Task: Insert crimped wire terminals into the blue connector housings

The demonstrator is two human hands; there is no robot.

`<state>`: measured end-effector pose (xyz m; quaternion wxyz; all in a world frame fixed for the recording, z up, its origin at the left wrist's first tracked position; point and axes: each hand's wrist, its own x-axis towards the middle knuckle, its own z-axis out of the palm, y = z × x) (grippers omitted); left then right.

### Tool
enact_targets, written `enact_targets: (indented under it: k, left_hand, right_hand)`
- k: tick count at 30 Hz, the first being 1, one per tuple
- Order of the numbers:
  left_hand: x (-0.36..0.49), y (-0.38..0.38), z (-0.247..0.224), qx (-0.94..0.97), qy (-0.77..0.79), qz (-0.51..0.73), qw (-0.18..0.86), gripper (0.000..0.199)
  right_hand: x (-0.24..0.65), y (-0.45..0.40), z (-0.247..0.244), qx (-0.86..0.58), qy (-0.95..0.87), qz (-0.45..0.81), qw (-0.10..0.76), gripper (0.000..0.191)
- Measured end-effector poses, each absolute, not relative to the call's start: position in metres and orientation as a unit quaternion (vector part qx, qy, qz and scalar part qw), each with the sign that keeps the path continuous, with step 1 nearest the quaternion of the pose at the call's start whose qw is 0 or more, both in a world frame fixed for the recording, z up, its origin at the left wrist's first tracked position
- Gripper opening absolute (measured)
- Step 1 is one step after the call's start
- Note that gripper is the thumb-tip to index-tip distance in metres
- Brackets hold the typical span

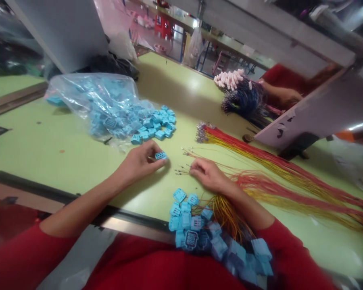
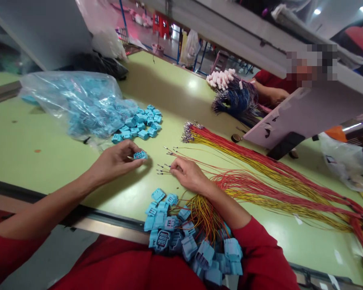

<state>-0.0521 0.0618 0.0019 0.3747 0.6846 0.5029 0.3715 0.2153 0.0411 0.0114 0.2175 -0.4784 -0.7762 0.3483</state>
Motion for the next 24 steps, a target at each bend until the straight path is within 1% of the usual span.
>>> enact_targets:
  k: [2, 4, 9, 11, 16, 21, 24]
  left_hand:
    - [-0.047, 0.054, 0.006, 0.67, 0.491, 0.375, 0.412, 0.027]
    - [-0.038, 0.045, 0.009, 0.674, 0.478, 0.376, 0.419, 0.027]
    - [-0.021, 0.027, 0.004, 0.67, 0.452, 0.385, 0.445, 0.034]
    - [-0.018, 0.022, 0.002, 0.66, 0.449, 0.394, 0.456, 0.034]
    - [-0.016, 0.016, 0.004, 0.656, 0.445, 0.399, 0.461, 0.028]
    - [-0.017, 0.015, 0.002, 0.669, 0.421, 0.42, 0.447, 0.025]
    - [-0.017, 0.015, 0.0, 0.674, 0.411, 0.424, 0.443, 0.026]
  right_hand:
    - [0.216, 0.037, 0.014, -0.48, -0.752, 0.386, 0.236, 0.007]
    - [0.216, 0.034, 0.018, -0.478, -0.737, 0.402, 0.257, 0.01]
    - [0.215, 0.026, 0.032, -0.471, -0.738, 0.371, 0.31, 0.016]
    - [0.215, 0.023, 0.038, -0.471, -0.74, 0.371, 0.303, 0.018]
    - [0.216, 0.015, 0.048, -0.492, -0.741, 0.389, 0.24, 0.018]
    - [0.215, 0.014, 0.048, -0.478, -0.752, 0.39, 0.233, 0.013]
    - [0.214, 0.015, 0.049, -0.476, -0.755, 0.399, 0.211, 0.01]
